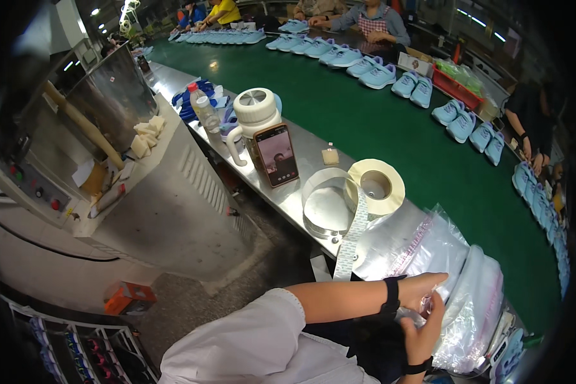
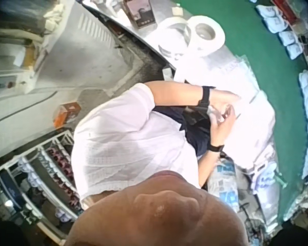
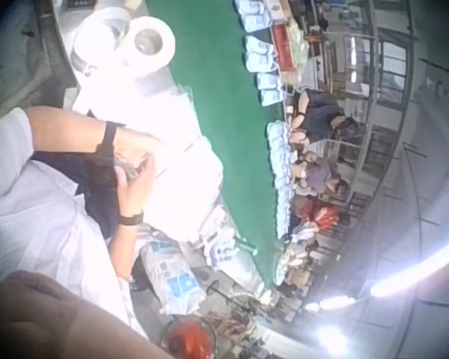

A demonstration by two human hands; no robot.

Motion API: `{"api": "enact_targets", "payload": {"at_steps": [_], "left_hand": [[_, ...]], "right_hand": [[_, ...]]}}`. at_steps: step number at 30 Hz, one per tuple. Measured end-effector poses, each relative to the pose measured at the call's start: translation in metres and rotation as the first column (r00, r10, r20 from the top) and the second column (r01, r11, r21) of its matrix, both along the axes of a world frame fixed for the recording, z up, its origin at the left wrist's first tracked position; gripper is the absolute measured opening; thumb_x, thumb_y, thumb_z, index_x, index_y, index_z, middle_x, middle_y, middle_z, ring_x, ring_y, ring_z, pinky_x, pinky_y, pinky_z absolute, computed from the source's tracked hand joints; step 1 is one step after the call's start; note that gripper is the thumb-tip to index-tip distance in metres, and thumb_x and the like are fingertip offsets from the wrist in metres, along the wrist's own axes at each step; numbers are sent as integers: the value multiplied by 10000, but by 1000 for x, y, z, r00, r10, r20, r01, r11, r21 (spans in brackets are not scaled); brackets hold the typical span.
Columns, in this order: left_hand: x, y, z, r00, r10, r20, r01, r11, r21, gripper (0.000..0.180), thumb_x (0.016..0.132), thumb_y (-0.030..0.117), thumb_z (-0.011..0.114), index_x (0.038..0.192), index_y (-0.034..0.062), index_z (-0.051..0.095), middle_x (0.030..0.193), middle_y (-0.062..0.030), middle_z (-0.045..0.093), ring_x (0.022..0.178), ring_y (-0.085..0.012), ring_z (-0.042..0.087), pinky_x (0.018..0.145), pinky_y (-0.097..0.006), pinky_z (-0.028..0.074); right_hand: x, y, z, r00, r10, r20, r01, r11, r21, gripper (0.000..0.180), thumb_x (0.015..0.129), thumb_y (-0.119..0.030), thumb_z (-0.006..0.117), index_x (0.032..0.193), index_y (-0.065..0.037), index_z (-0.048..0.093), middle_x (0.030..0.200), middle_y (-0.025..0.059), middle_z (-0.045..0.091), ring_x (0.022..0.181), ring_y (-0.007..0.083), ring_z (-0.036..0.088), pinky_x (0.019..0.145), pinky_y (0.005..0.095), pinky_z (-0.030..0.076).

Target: The person stands at a metal workstation in a factory setting, repeatedly tearing individual labels from a roll and affixing them to clear plastic bags containing light blue slippers. The person then places the labeled bags into a larger plastic bag. Other workers are visible in the background handling similar footwear.

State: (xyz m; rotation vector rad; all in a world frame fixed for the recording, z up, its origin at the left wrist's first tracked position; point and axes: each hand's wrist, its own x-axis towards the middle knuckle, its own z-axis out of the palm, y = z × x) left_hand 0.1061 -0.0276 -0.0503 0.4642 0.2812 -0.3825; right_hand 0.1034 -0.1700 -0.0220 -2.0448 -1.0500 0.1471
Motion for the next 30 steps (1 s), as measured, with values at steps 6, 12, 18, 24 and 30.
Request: {"api": "enact_targets", "payload": {"at_steps": [6,12,18,24,30], "left_hand": [[-112,34,14,958,228,172,-258,951,173,568,919,353,470,1328,7,280,1295,-145,409,1206,-272,421,946,-413,399],[-204,73,-13,605,790,95,-674,446,589,194,897,133,488,1061,33,515,1048,-92,556,925,-181,575,754,-307,492],[-224,81,-76,604,785,139,-540,275,795,282,934,228,428,1079,11,535,1073,-97,556,970,-149,538,882,-309,394],[-204,85,-73,879,443,176,-329,297,896,198,914,136,474,980,-19,579,841,-32,582,767,-61,513,684,-208,405],[-184,81,-47,825,554,113,-427,480,767,264,930,224,451,1028,14,575,837,-12,589,731,-70,536,635,-217,430]], "right_hand": [[8,14,-25,920,126,372,-36,971,-238,291,686,-52,647,967,-11,582,993,143,564,945,342,514,769,410,431],[29,21,-18,995,-21,96,46,963,-265,84,791,-84,570,738,-22,552,649,138,568,583,289,571,550,380,440],[109,-46,39,632,-444,-635,693,690,208,238,892,-188,501,709,-39,528,686,41,603,590,119,584,535,220,420],[90,-198,-25,474,-756,451,878,445,-176,191,849,-118,508,691,-14,522,693,98,551,604,307,523,560,363,400],[25,-106,10,689,-615,383,645,762,63,53,816,-43,532,776,-19,508,826,111,545,636,256,512,544,335,392]]}}
